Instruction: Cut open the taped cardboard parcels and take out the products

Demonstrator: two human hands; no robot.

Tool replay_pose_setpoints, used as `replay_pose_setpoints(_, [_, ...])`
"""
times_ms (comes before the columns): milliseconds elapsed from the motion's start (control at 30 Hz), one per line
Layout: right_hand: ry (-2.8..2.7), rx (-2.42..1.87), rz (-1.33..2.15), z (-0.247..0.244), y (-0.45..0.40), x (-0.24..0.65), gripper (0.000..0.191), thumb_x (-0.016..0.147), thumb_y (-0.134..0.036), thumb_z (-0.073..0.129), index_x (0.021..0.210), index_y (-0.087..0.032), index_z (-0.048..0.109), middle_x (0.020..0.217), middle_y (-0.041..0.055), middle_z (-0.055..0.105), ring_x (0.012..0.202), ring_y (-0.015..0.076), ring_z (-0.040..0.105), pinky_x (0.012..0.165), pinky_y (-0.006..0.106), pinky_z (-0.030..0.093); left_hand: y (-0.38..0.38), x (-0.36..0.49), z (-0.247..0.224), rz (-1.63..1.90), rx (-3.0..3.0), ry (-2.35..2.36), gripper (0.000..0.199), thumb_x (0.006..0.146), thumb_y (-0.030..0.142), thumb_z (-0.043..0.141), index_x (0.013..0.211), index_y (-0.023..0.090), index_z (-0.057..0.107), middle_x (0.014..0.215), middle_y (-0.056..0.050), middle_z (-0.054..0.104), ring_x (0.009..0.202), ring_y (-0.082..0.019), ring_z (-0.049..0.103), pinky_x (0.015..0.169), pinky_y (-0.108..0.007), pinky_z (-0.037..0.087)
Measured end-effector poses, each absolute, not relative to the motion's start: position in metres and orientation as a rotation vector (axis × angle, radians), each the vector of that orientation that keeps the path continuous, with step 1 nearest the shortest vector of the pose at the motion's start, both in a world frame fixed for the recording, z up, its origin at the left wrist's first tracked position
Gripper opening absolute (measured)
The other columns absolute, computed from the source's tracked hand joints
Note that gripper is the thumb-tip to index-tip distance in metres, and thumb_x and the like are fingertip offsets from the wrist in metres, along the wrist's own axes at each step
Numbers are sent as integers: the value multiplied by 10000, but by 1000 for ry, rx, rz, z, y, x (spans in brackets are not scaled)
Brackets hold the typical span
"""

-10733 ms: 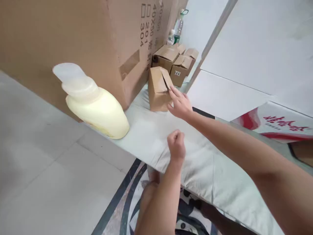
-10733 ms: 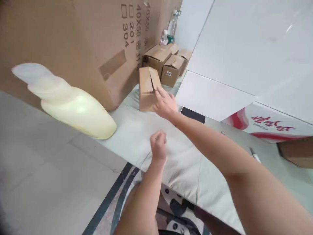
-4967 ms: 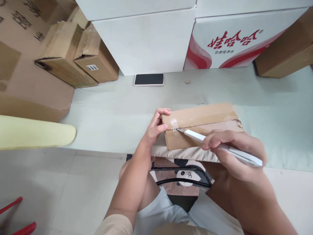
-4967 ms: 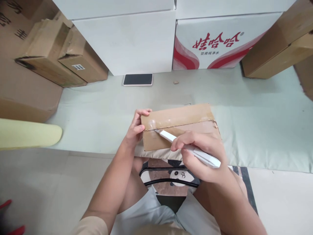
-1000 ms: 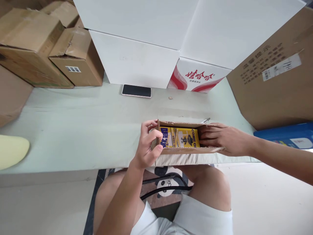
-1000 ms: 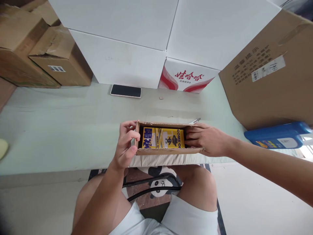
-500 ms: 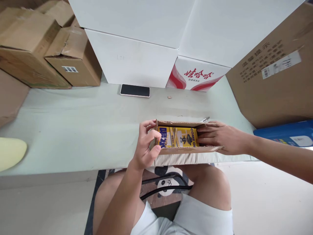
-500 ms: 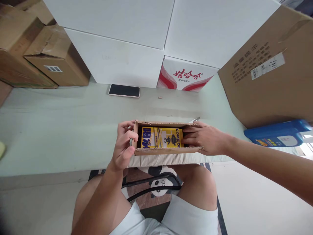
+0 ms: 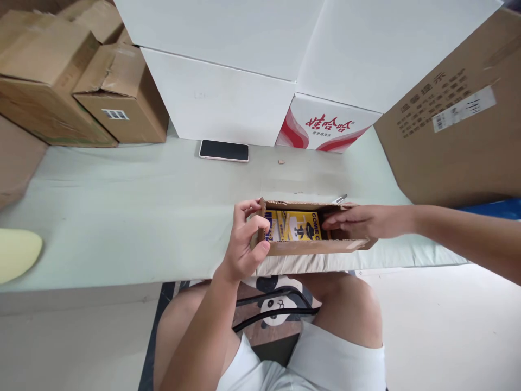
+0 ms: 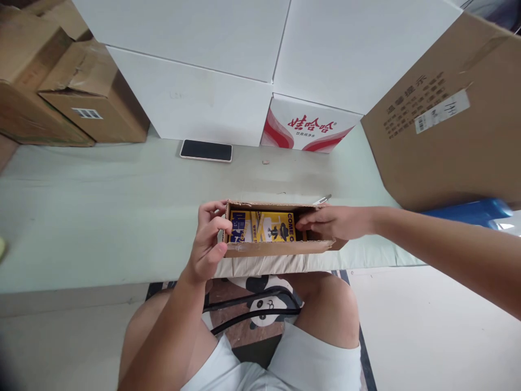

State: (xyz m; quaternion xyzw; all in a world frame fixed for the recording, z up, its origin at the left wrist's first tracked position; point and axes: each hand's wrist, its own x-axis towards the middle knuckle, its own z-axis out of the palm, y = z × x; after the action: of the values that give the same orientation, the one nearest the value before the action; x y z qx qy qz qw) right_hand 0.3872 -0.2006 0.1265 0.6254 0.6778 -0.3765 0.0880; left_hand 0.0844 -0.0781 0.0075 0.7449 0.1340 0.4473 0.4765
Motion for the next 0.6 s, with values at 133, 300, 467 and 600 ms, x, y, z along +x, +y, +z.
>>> replay_pose_setpoints(133, [1833, 1895, -949, 133, -179, 361, 468, 1045, -333, 328, 1101, -264, 788, 1022, 42, 826, 860, 196, 779, 742, 291, 634, -78, 85, 6, 1119, 1821, 309, 378, 1010, 568, 453, 903, 230, 582, 1221, -110, 445, 1290, -293, 519, 1120, -487, 522])
replay_pose_setpoints(300, [1749, 1760, -547, 121, -180, 345, 305, 922, -284, 542, 719, -216, 759, 781, 103, 776, 667, 222, 695, 690, 363, 584, -80, 83, 9, 1072, 1847, 305, 314, 989, 514, 495, 886, 228, 575, 1209, -116, 439, 1306, -302, 500, 1131, -491, 515])
replay_pose_setpoints(467, [2055, 1568, -413, 101, -202, 371, 241, 889, -299, 610, 704, -273, 762, 970, 62, 807, 1117, 304, 703, 1219, 601, 403, -85, 81, 11, 1069, 1860, 275, 174, 930, 394, 557, 881, 227, 566, 1208, -115, 433, 1285, -298, 499, 1137, -490, 509])
replay_pose_setpoints(600, [2187, 1496, -428, 109, -213, 380, 251, 940, -315, 566, 934, -321, 818, 1110, 71, 796, 1211, 322, 669, 1257, 636, 325, -88, 81, 11, 1085, 1845, 263, 102, 889, 327, 571, 873, 227, 555, 1199, -111, 418, 1284, -299, 501, 1126, -485, 519])
